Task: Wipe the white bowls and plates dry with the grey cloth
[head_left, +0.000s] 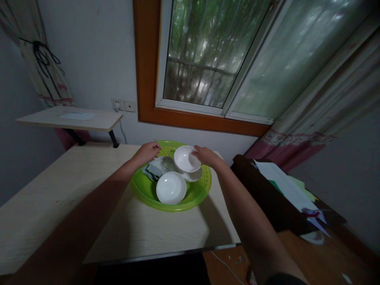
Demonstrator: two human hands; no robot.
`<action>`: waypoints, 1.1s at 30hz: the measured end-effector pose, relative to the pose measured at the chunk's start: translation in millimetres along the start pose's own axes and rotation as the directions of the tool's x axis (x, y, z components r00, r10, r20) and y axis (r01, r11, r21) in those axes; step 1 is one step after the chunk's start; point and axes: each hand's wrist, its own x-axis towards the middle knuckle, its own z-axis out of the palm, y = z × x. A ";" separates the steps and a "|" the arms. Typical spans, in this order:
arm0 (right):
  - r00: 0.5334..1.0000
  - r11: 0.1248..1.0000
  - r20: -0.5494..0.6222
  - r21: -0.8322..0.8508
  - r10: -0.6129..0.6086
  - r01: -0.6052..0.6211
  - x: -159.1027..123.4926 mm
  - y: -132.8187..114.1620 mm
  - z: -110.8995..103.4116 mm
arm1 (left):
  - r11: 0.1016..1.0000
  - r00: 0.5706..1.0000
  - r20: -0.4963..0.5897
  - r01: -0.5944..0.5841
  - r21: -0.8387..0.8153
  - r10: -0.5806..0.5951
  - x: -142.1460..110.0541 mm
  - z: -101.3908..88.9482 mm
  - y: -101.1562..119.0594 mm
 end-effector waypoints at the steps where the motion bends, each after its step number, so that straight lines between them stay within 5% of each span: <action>1: 1.000 1.000 0.004 -0.014 -0.003 0.003 -0.8 5.2 0.7 | 0.998 0.999 0.023 -0.030 0.048 0.029 -1.0 -0.1 0.4; 7: 0.998 0.998 0.061 -0.044 -0.035 0.038 -0.8 20.0 5.9 | 0.870 0.927 0.251 -0.355 0.341 0.279 -9.3 -4.4 13.0; 12: 0.994 0.993 0.057 -0.072 -0.094 0.098 5.8 19.9 14.7 | 0.823 0.814 0.546 -0.440 0.359 0.197 -20.3 -12.3 17.9; 16: 0.992 0.988 0.019 -0.088 -0.123 0.124 12.6 18.1 20.4 | 0.750 0.773 0.624 -0.480 0.456 0.116 -29.6 -16.7 15.6; 26: 0.982 0.986 -0.092 -0.022 -0.166 0.165 14.8 11.2 25.5 | 0.640 0.812 0.575 -0.496 0.587 0.102 -28.5 -16.4 -5.8; 33: 0.911 0.908 -0.292 0.216 -0.291 0.359 17.4 -15.2 16.3 | 0.831 0.942 0.287 -0.298 0.469 0.176 -15.1 -34.3 12.8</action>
